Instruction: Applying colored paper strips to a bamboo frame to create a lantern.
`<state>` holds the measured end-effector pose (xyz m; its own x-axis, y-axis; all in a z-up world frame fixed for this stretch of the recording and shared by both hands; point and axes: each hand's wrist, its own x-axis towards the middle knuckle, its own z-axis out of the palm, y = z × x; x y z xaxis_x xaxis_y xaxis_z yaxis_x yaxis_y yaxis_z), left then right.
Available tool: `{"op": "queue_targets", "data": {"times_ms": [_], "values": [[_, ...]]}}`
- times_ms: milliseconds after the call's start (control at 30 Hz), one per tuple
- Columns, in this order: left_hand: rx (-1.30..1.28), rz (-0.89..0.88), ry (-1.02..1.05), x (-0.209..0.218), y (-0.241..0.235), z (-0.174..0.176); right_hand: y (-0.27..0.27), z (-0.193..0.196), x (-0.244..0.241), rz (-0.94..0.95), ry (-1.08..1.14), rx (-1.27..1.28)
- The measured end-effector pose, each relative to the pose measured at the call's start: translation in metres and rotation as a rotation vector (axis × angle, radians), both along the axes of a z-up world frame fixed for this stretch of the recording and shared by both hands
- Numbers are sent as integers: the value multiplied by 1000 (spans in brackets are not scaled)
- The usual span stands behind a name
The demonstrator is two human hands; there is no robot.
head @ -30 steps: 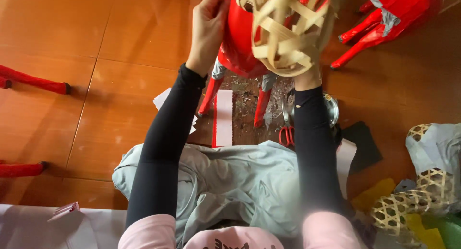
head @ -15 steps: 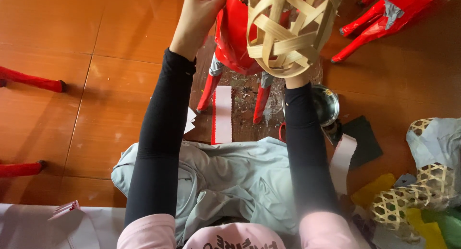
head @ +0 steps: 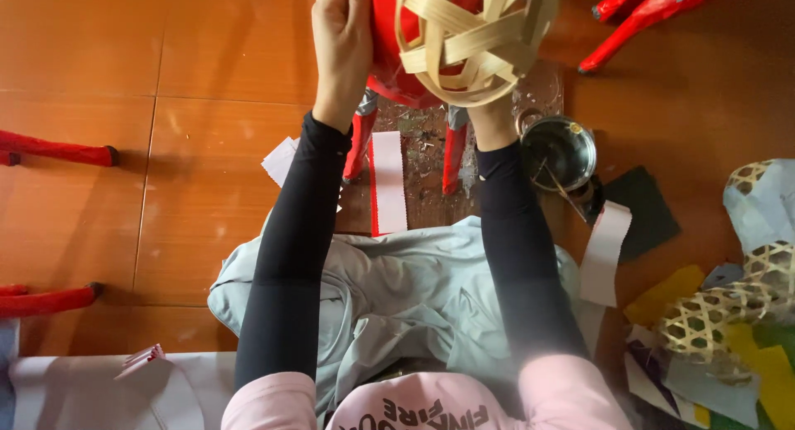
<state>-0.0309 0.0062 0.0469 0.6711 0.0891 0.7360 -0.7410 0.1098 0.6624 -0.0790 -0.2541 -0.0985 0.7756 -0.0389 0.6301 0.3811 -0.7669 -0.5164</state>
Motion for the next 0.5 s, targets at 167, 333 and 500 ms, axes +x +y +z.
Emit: {"op": "queue_targets", "data": {"times_ms": [167, 333, 500], "values": [[-61, -198, 134, 20, -1, -10, -12, 15, -15, 159, 109, 38], [-257, -410, 271, 38, 7, -58, -52, -12, -8, -76, -98, -301], [-312, -551, 463, 43, 15, -65, -68, 12, 24, 9, 48, -168]]}}
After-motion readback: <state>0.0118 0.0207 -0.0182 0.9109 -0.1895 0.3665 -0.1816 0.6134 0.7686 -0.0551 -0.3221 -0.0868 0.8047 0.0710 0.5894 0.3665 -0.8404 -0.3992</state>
